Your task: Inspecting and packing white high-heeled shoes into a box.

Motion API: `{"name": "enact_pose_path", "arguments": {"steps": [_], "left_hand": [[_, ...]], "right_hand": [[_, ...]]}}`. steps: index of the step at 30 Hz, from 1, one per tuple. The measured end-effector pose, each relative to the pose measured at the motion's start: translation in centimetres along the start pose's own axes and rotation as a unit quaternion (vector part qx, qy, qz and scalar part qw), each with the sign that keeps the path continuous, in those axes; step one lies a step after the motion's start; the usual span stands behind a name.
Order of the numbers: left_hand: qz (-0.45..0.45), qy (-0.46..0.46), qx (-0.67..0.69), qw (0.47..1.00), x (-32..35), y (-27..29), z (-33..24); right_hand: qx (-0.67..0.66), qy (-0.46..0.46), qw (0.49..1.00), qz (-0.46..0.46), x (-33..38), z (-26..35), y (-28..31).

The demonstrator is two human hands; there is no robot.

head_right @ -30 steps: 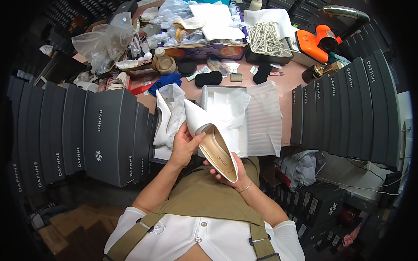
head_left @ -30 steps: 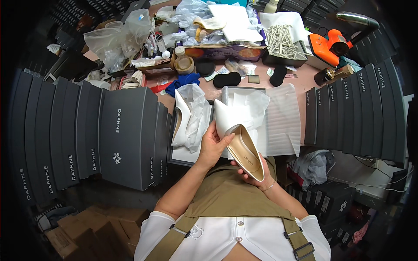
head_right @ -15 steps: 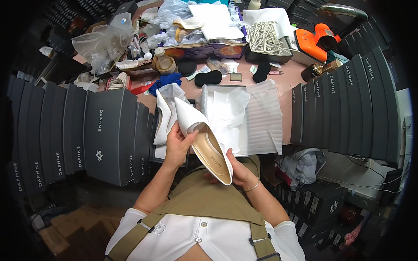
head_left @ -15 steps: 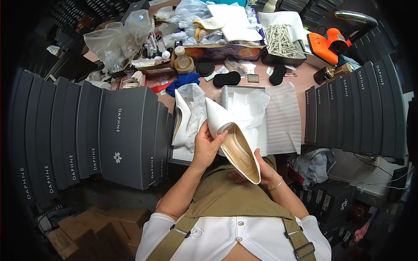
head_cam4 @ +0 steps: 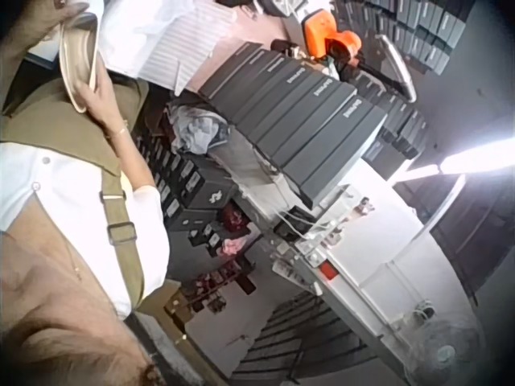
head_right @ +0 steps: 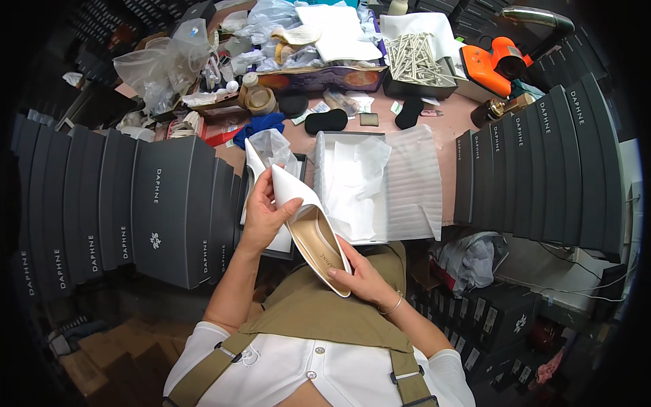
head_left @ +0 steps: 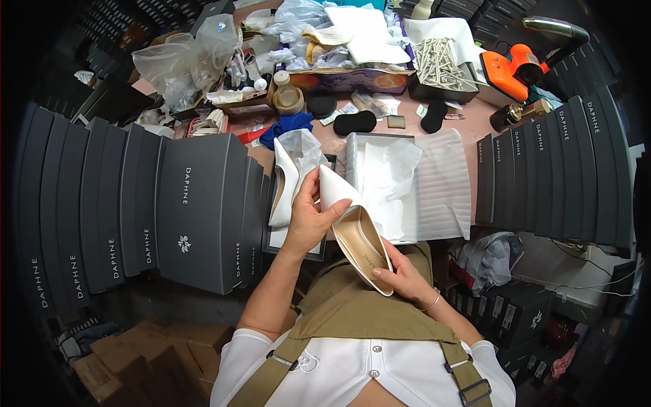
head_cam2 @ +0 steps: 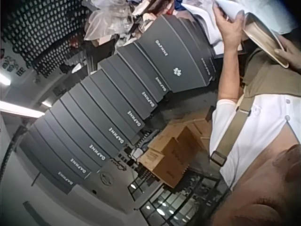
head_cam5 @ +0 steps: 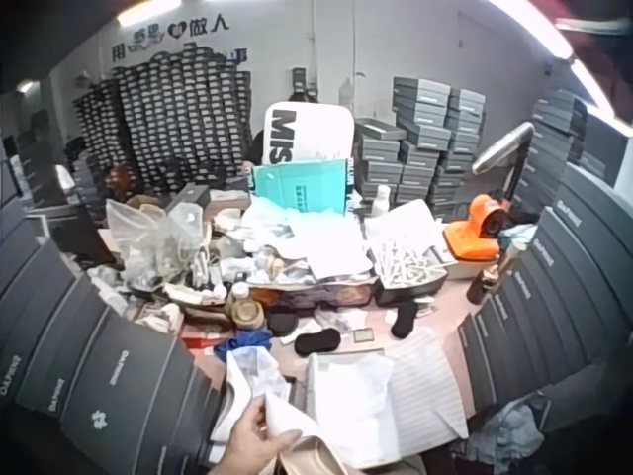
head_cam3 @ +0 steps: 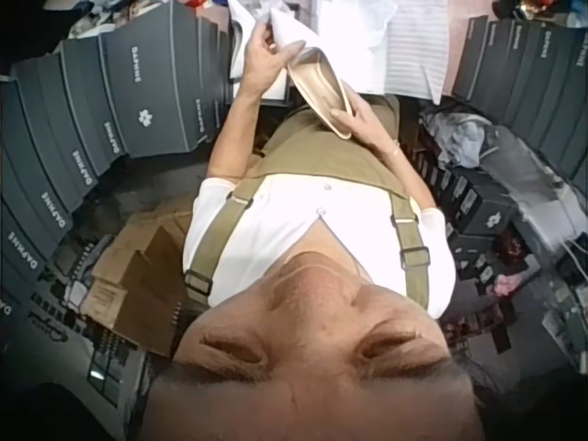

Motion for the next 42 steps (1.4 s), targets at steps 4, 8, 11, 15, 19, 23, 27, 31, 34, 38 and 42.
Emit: {"name": "enact_pose_path", "arguments": {"steps": [4,8,11,15,19,23,27,31,34,38,42], "left_hand": [[-0.047,-0.004,-0.021,0.999,0.2,0.6,0.2],[-0.123,-0.026,-0.050,0.991,0.3,0.9,0.3],[-0.089,0.046,-0.141,0.985,0.1,2.6,1.6],[-0.069,-0.001,-0.111,0.991,0.0,2.1,0.5],[-0.035,0.004,-0.022,0.999,0.4,1.3,0.5],[0.009,0.030,-0.011,0.999,0.4,1.3,0.4],[0.058,0.044,0.011,0.997,0.4,1.7,0.5],[0.079,0.056,0.040,0.995,0.4,1.9,0.6],[0.080,0.056,0.052,0.994,0.5,2.1,0.7],[0.090,0.047,0.051,0.994,0.5,2.4,0.8],[0.088,0.037,0.042,0.995,0.4,2.3,0.7]], "right_hand": [[-0.005,-0.011,1.000,0.005,0.0,-0.1,0.0],[-0.011,-0.014,1.000,0.005,0.0,-0.5,-0.1],[0.001,-0.015,1.000,0.014,0.0,-0.2,-0.3],[0.001,-0.012,1.000,0.010,-0.1,-0.5,-0.1],[0.006,-0.010,1.000,0.005,-0.1,-0.3,-0.3],[0.008,-0.014,1.000,0.003,-0.2,-0.3,-0.3],[0.016,-0.015,1.000,0.003,-0.2,-0.5,-0.2],[0.023,-0.015,1.000,0.002,-0.3,-0.6,-0.2],[0.028,-0.018,0.999,0.003,-0.4,-0.5,-0.3],[0.029,-0.013,0.999,0.003,-0.5,-0.5,-0.2],[0.021,-0.017,1.000,0.003,-0.6,-0.4,-0.2]]}}
Point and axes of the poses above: each hand's wrist, its own x-axis away from the middle knuckle, its own y-axis out of the back of the hand, z = x × y, the point moved 6 cm from there along -x, towards the middle knuckle, and after that the axes turned 13 degrees about -x, right-handed, at the moved point
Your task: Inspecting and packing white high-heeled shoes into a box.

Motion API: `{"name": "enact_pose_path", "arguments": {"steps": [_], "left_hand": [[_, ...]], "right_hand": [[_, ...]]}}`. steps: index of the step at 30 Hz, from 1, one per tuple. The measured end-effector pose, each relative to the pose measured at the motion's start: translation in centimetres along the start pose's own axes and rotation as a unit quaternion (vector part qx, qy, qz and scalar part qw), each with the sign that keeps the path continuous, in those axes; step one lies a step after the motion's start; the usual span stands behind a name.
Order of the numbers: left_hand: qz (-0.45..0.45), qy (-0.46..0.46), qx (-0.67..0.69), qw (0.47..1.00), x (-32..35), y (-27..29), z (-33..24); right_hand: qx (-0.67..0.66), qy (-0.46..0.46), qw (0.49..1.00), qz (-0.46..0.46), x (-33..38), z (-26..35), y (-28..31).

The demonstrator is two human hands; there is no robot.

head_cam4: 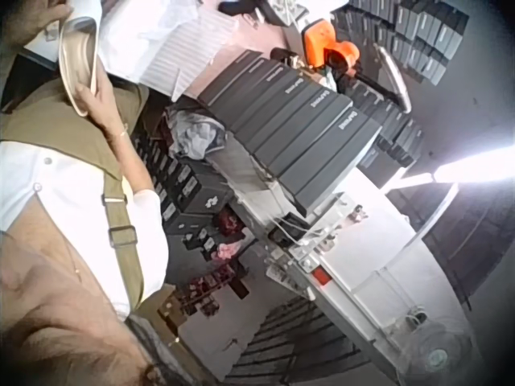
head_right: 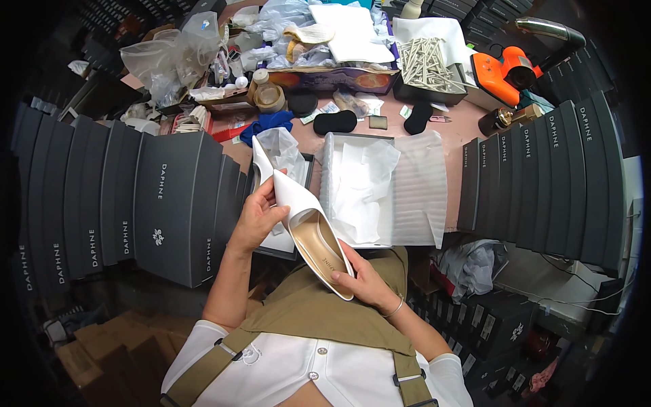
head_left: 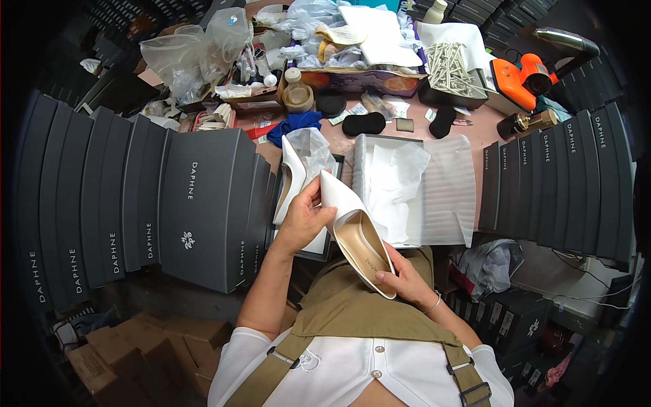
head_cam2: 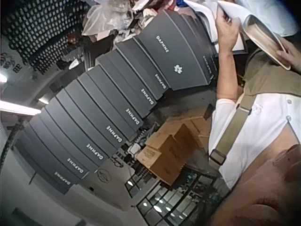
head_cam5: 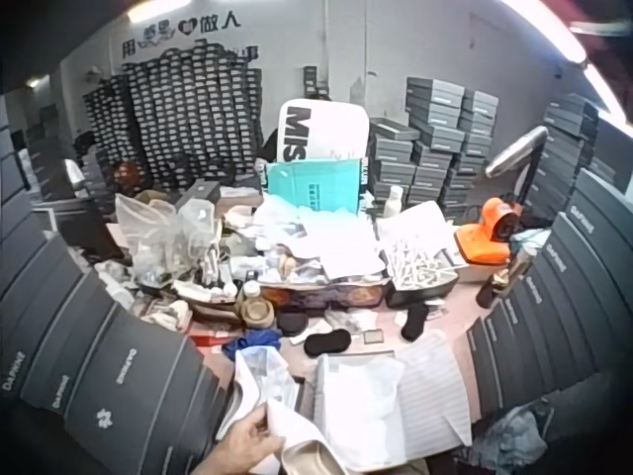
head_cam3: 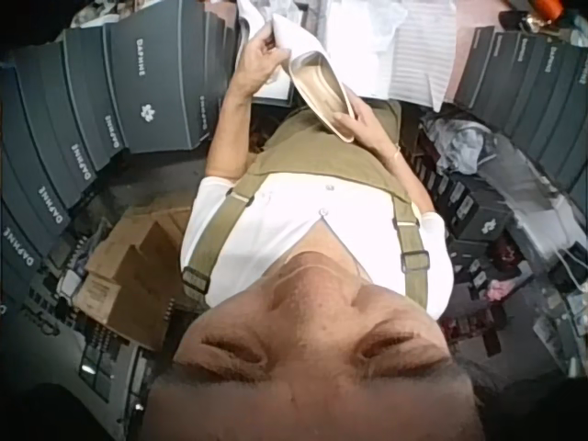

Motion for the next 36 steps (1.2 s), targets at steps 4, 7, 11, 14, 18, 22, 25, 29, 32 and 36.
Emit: {"name": "enact_pose_path", "arguments": {"steps": [4,7,11,14,18,22,25,29,32,36], "left_hand": [[-0.034,0.032,0.002,0.999,-0.1,-0.2,-0.4],[-0.044,0.025,-0.003,0.999,-0.3,0.0,0.3],[-0.043,0.020,0.006,0.999,-0.3,0.2,0.5],[-0.042,0.016,0.017,0.999,-0.2,0.3,0.5],[-0.042,0.007,0.015,0.999,0.0,0.3,0.2],[-0.053,0.027,0.008,0.998,0.0,0.3,0.3],[-0.049,0.018,0.015,0.999,0.2,0.5,0.9],[-0.039,0.004,0.022,0.999,0.2,0.6,0.9],[-0.031,0.007,0.061,0.998,-0.2,0.3,0.6],[-0.044,-0.004,0.146,0.988,-2.0,-0.8,1.2]], "right_hand": [[0.004,0.004,1.000,0.006,-0.1,0.1,0.0],[0.003,0.003,1.000,0.007,-0.2,0.1,-0.1],[0.006,-0.002,1.000,0.005,-0.2,-0.1,0.0],[0.008,0.001,1.000,0.007,-0.2,0.0,0.0],[0.017,0.004,1.000,0.009,-0.2,0.2,-0.1],[0.011,-0.004,1.000,0.003,-0.2,0.1,-0.2],[0.022,0.002,1.000,0.006,-0.1,0.0,-0.4],[0.019,0.004,1.000,0.008,-0.2,0.0,-0.4],[0.001,-0.001,1.000,0.020,-0.2,-0.1,-0.2],[-0.036,-0.018,0.995,0.092,-1.2,0.3,-1.3]]}}
Point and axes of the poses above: each hand's wrist, its own x-axis away from the middle knuckle, its own y-axis out of the back of the hand, z = x × y, the point moved 6 cm from there along -x, towards the middle knuckle, and after that the axes turned 13 degrees about -x, right-handed, at the moved point
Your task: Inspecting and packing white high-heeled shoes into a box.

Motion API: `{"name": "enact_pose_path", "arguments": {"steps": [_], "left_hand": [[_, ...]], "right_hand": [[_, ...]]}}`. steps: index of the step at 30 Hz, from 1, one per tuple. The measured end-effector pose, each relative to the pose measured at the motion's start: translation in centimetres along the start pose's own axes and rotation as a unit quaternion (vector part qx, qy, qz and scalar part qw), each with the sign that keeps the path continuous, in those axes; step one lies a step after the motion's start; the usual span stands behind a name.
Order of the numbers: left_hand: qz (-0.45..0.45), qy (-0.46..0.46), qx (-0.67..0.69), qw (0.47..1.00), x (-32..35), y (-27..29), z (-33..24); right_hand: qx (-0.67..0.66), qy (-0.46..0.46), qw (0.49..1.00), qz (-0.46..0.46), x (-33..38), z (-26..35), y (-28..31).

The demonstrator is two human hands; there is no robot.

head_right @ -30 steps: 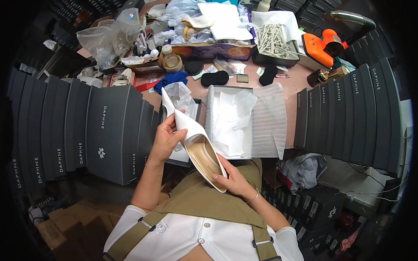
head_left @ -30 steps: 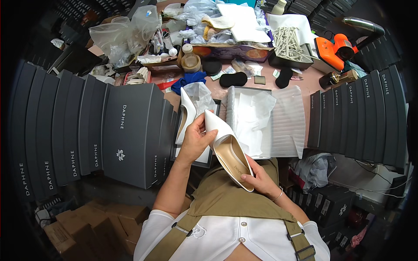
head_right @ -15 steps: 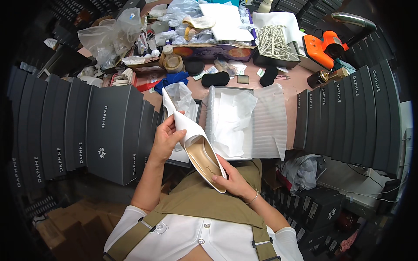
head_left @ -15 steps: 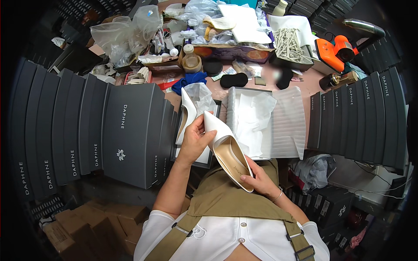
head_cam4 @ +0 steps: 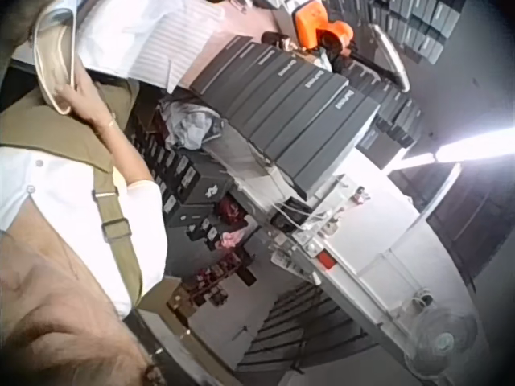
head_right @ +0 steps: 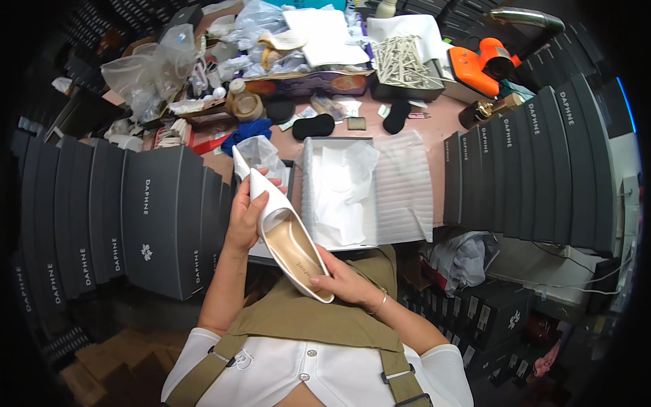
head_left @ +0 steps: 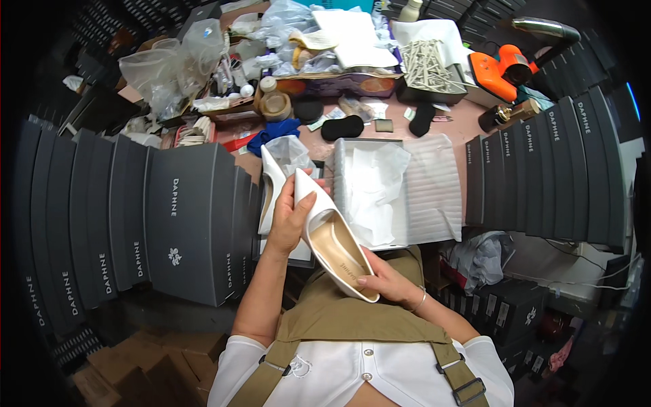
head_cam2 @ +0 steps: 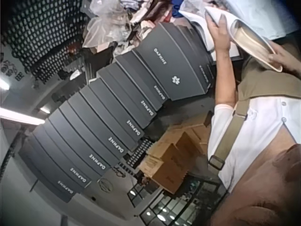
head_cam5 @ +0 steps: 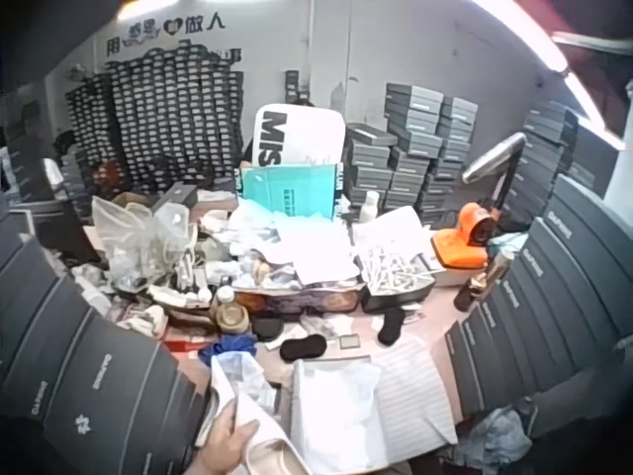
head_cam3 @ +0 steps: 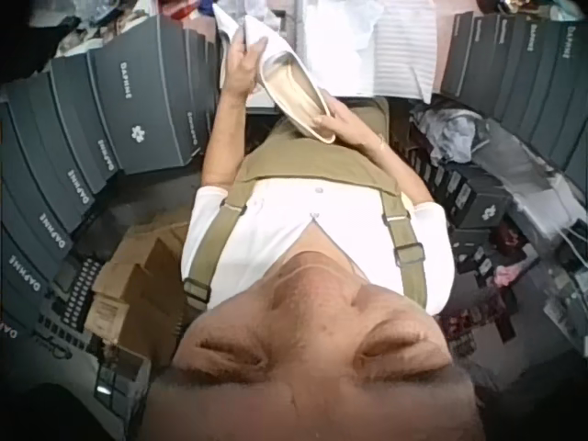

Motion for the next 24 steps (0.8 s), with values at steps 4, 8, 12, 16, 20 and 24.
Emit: {"name": "enact_pose_path", "arguments": {"steps": [4,8,12,16,20,24], "left_hand": [[0.025,0.022,0.000,0.999,-0.8,-0.3,0.1],[0.055,0.069,-0.005,0.996,0.2,-0.8,3.1],[0.095,0.109,-0.022,0.989,-0.3,-2.4,4.4],[0.124,0.119,-0.030,0.985,-1.8,-3.0,4.1],[0.142,0.123,-0.009,0.982,-2.9,-3.0,4.9],[0.145,0.144,-0.009,0.979,-4.2,-3.0,6.0]], "right_hand": [[0.097,0.036,0.994,0.046,-0.3,1.4,0.1],[0.216,-0.082,0.965,0.122,-0.1,3.8,2.6],[0.180,-0.001,0.983,-0.047,-2.6,8.9,8.4],[0.366,0.125,0.904,-0.183,-7.3,13.1,14.8],[0.670,0.185,0.649,-0.309,-10.2,15.4,20.8],[0.499,0.038,0.799,-0.333,-10.0,10.7,27.8]]}}
Point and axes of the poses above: each hand's wrist, its own x-axis away from the middle knuckle, its own y-axis out of the back of the hand, z = x × y, the point moved 6 cm from there along -x, towards the middle knuckle, and after that the axes turned 13 degrees about -x, right-handed, at the moved point
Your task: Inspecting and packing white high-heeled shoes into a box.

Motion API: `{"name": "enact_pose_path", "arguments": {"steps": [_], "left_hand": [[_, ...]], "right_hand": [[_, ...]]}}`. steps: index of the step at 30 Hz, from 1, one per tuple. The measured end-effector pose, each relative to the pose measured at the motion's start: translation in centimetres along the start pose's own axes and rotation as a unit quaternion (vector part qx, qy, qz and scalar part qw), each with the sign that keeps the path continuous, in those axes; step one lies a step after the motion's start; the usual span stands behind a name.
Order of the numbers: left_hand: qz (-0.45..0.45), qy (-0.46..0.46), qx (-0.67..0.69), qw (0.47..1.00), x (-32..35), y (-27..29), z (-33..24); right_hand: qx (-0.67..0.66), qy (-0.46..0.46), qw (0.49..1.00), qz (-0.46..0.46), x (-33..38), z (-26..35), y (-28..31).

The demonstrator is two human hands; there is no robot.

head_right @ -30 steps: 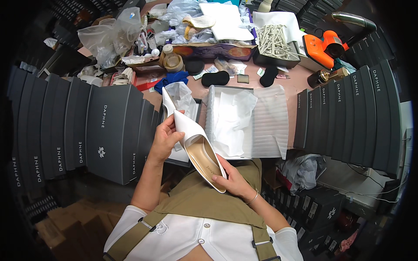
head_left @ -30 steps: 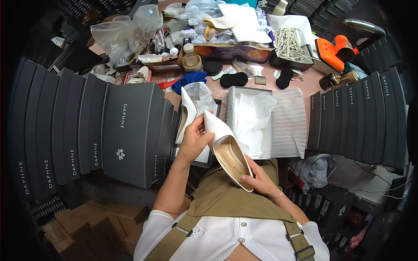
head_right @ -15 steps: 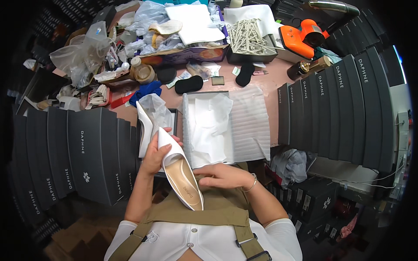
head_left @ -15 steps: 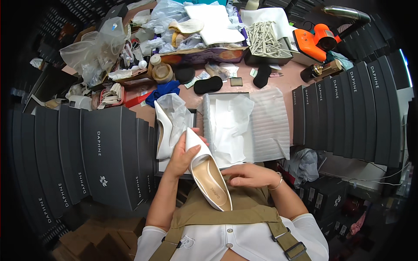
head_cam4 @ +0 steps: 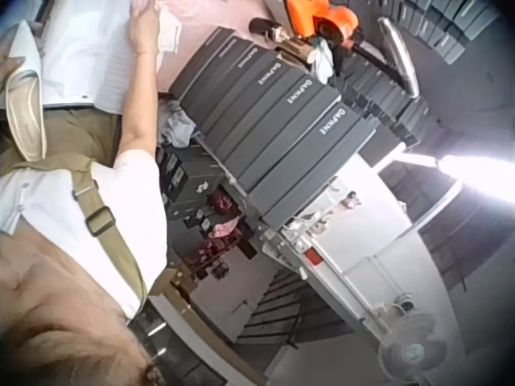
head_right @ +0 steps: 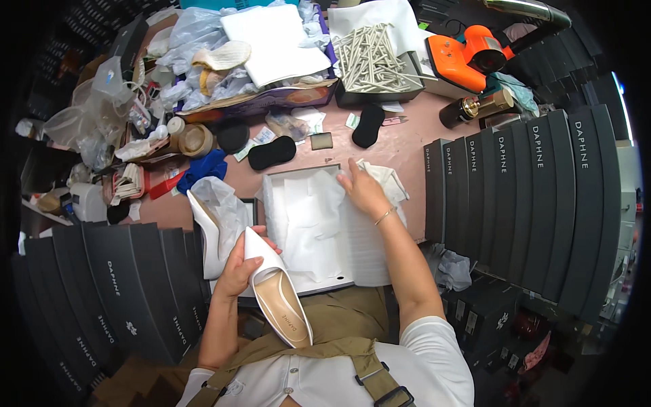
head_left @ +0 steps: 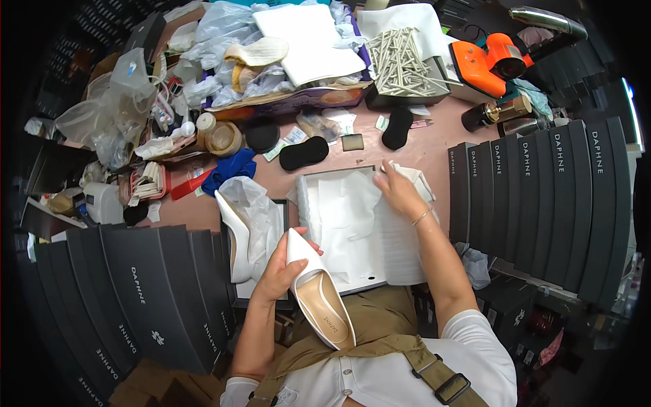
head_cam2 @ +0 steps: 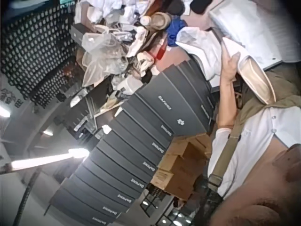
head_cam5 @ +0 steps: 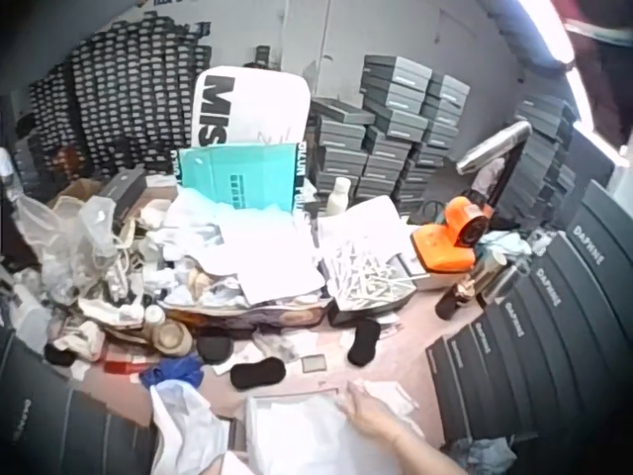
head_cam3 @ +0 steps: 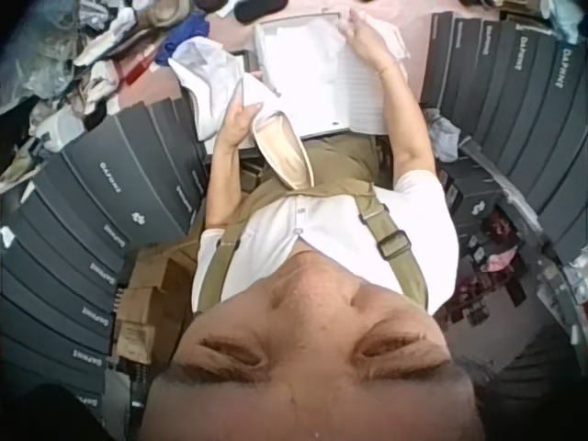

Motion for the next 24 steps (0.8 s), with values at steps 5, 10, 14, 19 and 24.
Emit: {"name": "enact_pose_path", "arguments": {"steps": [5,10,14,19,24], "left_hand": [[0.028,0.020,0.003,0.999,-3.5,-0.8,-0.1],[0.027,0.056,-0.052,0.997,-6.1,-2.5,-0.8],[0.033,0.059,-0.052,0.996,-6.7,-3.2,-1.4],[0.025,0.032,-0.015,0.999,-5.2,-2.7,-1.3],[0.041,-0.023,0.016,0.999,-2.2,-2.0,-1.9]], "right_hand": [[-0.204,-0.089,0.975,-0.010,7.0,-3.3,-6.0],[-0.177,-0.013,0.972,-0.153,5.5,-4.4,-1.0],[-0.008,0.109,0.977,-0.185,-0.6,-4.2,4.2],[0.147,0.156,0.974,-0.072,-3.4,-7.8,0.9],[0.015,0.082,0.977,-0.198,-1.6,-7.9,5.0]]}}
Point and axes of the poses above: each hand's wrist, its own x-axis away from the middle knuckle, its own y-axis out of the back of the hand, z = x × y, the point moved 6 cm from there along -x, towards the middle knuckle, and after that the axes turned 13 degrees about -x, right-handed, at the moved point
